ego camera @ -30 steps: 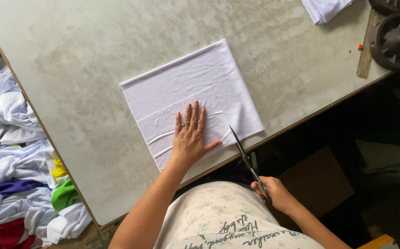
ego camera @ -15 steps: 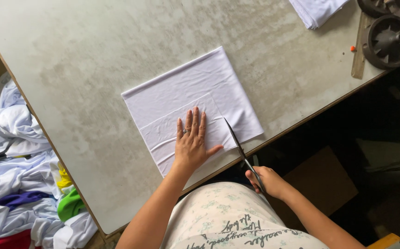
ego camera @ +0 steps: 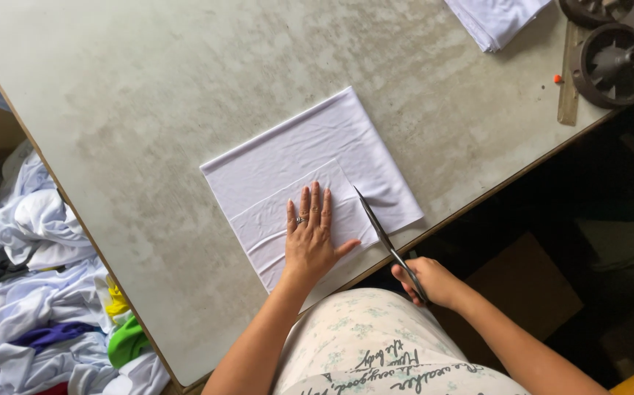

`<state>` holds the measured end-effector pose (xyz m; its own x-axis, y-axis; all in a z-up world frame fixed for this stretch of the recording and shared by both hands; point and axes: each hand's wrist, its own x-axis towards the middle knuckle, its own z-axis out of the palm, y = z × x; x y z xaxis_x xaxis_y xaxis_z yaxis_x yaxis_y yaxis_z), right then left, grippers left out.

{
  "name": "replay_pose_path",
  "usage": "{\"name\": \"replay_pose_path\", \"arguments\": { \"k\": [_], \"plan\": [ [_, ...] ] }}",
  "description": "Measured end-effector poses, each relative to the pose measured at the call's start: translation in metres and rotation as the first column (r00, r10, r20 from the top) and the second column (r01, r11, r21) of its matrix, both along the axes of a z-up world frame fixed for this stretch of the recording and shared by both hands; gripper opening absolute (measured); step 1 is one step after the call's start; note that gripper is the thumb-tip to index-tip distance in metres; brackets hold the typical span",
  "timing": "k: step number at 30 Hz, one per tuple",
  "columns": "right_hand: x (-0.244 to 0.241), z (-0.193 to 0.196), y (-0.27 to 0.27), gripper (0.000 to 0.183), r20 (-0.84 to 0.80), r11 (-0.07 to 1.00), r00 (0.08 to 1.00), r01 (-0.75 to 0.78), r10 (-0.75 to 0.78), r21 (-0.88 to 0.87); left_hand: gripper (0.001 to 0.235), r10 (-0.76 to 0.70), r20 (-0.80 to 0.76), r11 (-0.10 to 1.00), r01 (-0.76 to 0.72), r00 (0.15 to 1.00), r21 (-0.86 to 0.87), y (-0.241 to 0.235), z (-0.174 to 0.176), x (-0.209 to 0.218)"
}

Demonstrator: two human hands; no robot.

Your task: Folding and cutting small pieces of white fabric with scissors on a work table

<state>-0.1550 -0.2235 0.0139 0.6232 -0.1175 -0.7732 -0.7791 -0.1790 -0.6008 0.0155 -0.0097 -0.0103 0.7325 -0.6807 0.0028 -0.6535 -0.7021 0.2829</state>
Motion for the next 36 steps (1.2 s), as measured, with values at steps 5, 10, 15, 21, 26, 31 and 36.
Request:
{"name": "replay_pose_path", "arguments": {
  "k": [5,10,15,21,26,31,36],
  "plan": [
    [0.017,0.009,0.005,0.059,-0.027,0.999,1.000,-0.014,0.013,-0.031,0.123,-0.008,0.011,1.000,0.008,1.000,-0.020,0.000,0.000,0.000],
    [0.026,0.038,0.012,0.057,-0.042,0.991,0.995,0.090,-0.094,-0.094,0.123,0.001,0.019,1.000,-0.001,1.000,-0.015,-0.001,-0.001,0.000],
    [0.040,0.033,0.004,0.060,-0.104,0.999,0.995,-0.002,-0.004,-0.054,0.123,-0.006,0.028,1.000,0.006,1.000,-0.015,0.000,-0.001,0.001],
    [0.060,0.028,0.004,0.064,-0.104,0.997,0.995,0.003,-0.010,-0.071,0.125,0.000,0.033,1.000,0.001,0.999,-0.019,-0.001,0.000,0.000],
    [0.060,0.030,0.009,0.061,-0.101,0.993,0.993,0.049,-0.060,-0.111,0.126,0.000,0.027,1.000,0.000,1.000,-0.020,0.000,-0.002,0.000],
    [0.076,0.037,0.008,0.063,-0.122,0.999,0.992,0.028,-0.033,-0.043,0.129,-0.001,-0.003,1.000,0.000,1.000,-0.024,0.000,-0.003,0.000],
    [0.096,0.027,0.011,0.066,-0.088,0.998,0.996,0.008,-0.013,-0.055,0.128,-0.004,0.013,1.000,0.005,1.000,-0.018,0.000,-0.002,0.000]
  ]
}}
